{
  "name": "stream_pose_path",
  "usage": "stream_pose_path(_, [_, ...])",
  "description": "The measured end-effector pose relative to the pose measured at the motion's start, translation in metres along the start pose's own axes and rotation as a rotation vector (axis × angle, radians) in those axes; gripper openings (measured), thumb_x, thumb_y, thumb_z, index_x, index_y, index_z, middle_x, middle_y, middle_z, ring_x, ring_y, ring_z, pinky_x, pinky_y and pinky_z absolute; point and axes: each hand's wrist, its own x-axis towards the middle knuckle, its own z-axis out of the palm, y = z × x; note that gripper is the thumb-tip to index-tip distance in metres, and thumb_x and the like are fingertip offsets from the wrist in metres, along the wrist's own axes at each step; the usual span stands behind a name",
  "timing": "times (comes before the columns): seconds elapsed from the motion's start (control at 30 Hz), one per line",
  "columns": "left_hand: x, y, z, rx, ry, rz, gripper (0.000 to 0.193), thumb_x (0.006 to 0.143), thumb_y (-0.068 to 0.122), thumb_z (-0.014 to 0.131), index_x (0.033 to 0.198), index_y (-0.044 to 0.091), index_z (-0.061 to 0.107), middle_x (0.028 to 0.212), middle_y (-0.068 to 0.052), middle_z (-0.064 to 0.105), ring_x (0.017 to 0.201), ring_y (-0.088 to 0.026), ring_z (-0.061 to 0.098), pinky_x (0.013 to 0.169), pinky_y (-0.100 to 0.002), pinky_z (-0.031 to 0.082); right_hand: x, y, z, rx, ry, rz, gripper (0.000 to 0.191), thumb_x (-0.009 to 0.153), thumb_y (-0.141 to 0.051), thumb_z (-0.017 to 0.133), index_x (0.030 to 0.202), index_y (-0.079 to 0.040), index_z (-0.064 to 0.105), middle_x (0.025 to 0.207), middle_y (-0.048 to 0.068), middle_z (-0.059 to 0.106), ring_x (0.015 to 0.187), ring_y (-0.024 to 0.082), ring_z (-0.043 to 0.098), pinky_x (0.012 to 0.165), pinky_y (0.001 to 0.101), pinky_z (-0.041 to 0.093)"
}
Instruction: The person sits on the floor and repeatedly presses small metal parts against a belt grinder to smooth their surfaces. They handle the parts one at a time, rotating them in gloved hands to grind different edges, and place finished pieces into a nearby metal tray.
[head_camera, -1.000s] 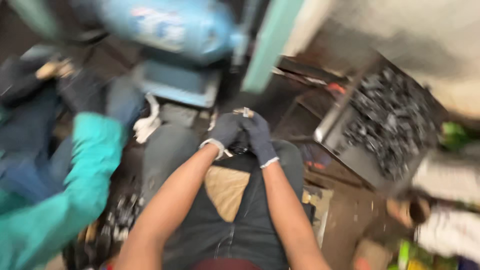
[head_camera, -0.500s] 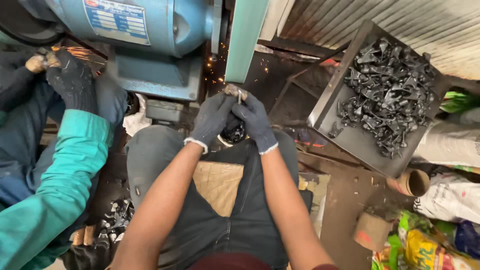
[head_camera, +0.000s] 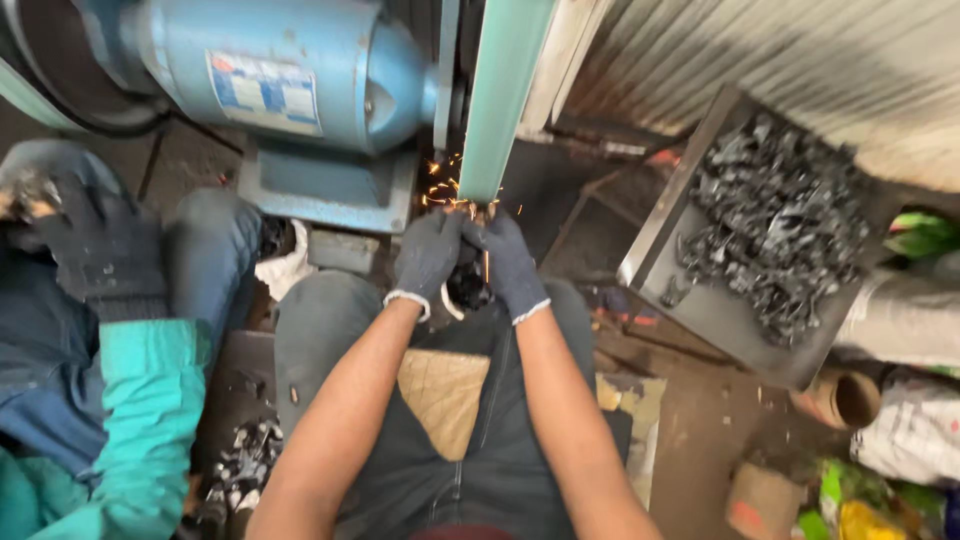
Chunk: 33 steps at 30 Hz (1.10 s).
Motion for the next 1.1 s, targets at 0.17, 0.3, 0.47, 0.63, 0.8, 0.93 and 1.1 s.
stream_pose_path(0.17, [-0.015, -0.005, -0.003, 0.137, 0.051, 0.279, 0.053, 0.096, 0.046, 0.059, 0.106, -0.004, 0.072, 0.103, -0.027, 0.07, 0.096, -0.047, 0.065, 0.078, -0.05, 0.048, -0.026, 0.001, -0.01, -0.275, -0.061, -0.167, 0.048, 0.094, 0.0, 0.069, 0.141, 0.002, 0.056, 0.13, 0.009, 0.065, 0.117, 0.017, 0.064, 0.104, 0.0335, 0.053])
stream_pose_path(0.3, [-0.027, -0.008, -0.013, -0.043, -0.277, 0.1, 0.049, 0.095, 0.043, 0.054, 0.102, -0.002, 0.074, 0.092, -0.023, 0.075, 0.089, -0.039, 0.074, 0.079, -0.046, 0.052, -0.043, 0.002, -0.02, -0.292, -0.122, -0.116, 0.055, 0.092, 0.002, 0.063, 0.146, -0.001, 0.051, 0.132, 0.004, 0.063, 0.115, 0.013, 0.063, 0.103, 0.0304, 0.052])
stream_pose_path(0.47, [-0.014, -0.016, 0.001, -0.019, -0.106, 0.184, 0.043, 0.1, 0.037, 0.053, 0.104, -0.001, 0.073, 0.095, -0.024, 0.071, 0.091, -0.04, 0.067, 0.078, -0.045, 0.048, -0.025, 0.005, -0.021, -0.345, -0.049, -0.077, 0.043, 0.094, -0.005, 0.065, 0.136, 0.002, 0.063, 0.101, 0.005, 0.069, 0.084, 0.012, 0.064, 0.078, 0.0281, 0.053])
stream_pose_path(0.63, [0.013, -0.034, 0.032, -0.147, -0.064, 0.181, 0.037, 0.099, 0.027, 0.047, 0.099, -0.003, 0.069, 0.09, -0.025, 0.072, 0.086, -0.038, 0.071, 0.076, -0.045, 0.05, 0.009, 0.011, -0.015, -0.349, 0.14, -0.132, 0.029, 0.097, -0.017, 0.069, 0.113, 0.007, 0.07, 0.094, 0.004, 0.073, 0.082, 0.01, 0.065, 0.072, 0.0278, 0.053])
stream_pose_path(0.8, [0.01, -0.038, 0.036, -0.274, -0.03, 0.106, 0.037, 0.098, 0.029, 0.049, 0.099, -0.002, 0.068, 0.088, -0.025, 0.072, 0.085, -0.039, 0.071, 0.075, -0.046, 0.051, 0.009, 0.011, -0.019, -0.384, 0.084, -0.154, 0.031, 0.095, -0.017, 0.069, 0.115, 0.006, 0.073, 0.098, 0.006, 0.074, 0.085, 0.011, 0.065, 0.076, 0.0277, 0.053])
stream_pose_path(0.93, [-0.014, -0.026, 0.018, -0.072, -0.06, 0.215, 0.039, 0.099, 0.034, 0.051, 0.101, -0.001, 0.069, 0.096, -0.025, 0.071, 0.094, -0.042, 0.068, 0.079, -0.048, 0.049, -0.015, 0.008, -0.026, -0.348, -0.064, -0.165, 0.043, 0.088, -0.006, 0.072, 0.129, 0.0, 0.062, 0.116, 0.005, 0.069, 0.102, 0.011, 0.066, 0.092, 0.0285, 0.055])
stream_pose_path(1.1, [-0.032, -0.002, -0.001, 0.11, -0.174, 0.228, 0.041, 0.099, 0.04, 0.052, 0.105, 0.004, 0.071, 0.1, -0.024, 0.071, 0.1, -0.042, 0.067, 0.083, -0.049, 0.049, -0.039, 0.007, -0.027, -0.669, 0.179, -0.4, 0.041, 0.097, -0.003, 0.067, 0.137, -0.001, 0.062, 0.128, 0.006, 0.071, 0.117, 0.012, 0.066, 0.104, 0.029, 0.052])
